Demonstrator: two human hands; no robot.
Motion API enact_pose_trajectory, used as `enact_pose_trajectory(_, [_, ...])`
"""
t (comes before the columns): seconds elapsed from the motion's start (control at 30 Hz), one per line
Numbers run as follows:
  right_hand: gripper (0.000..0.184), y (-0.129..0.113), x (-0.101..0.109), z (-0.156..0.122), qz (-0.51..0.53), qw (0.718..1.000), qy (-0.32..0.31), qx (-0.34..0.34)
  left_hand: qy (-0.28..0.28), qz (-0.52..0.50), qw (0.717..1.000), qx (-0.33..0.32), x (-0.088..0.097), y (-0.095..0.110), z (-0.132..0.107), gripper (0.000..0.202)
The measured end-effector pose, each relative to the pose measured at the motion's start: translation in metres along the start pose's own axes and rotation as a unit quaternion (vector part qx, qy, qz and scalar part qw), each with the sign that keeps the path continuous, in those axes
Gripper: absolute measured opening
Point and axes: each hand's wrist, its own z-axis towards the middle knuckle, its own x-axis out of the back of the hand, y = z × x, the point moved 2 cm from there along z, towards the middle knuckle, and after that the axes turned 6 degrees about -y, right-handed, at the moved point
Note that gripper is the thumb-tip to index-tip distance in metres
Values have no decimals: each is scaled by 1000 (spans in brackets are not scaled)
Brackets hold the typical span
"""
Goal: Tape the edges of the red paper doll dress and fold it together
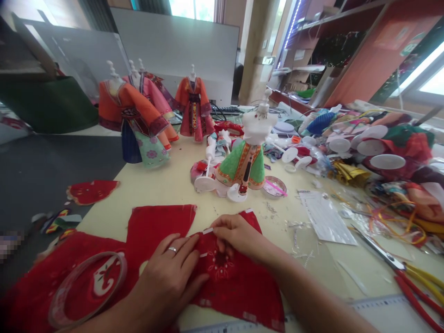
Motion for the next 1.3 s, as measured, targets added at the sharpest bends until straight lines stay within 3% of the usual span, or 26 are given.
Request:
enact_pose_trajectory(0.53, [10, 3, -1, 4, -46, 999, 11, 0, 19, 5, 1000, -6, 2, 0, 2, 28])
enact_pose_trajectory(1.3, [18, 2, 0, 1, -89, 996, 15, 19, -2, -20, 1000, -14, -6, 3, 6, 36])
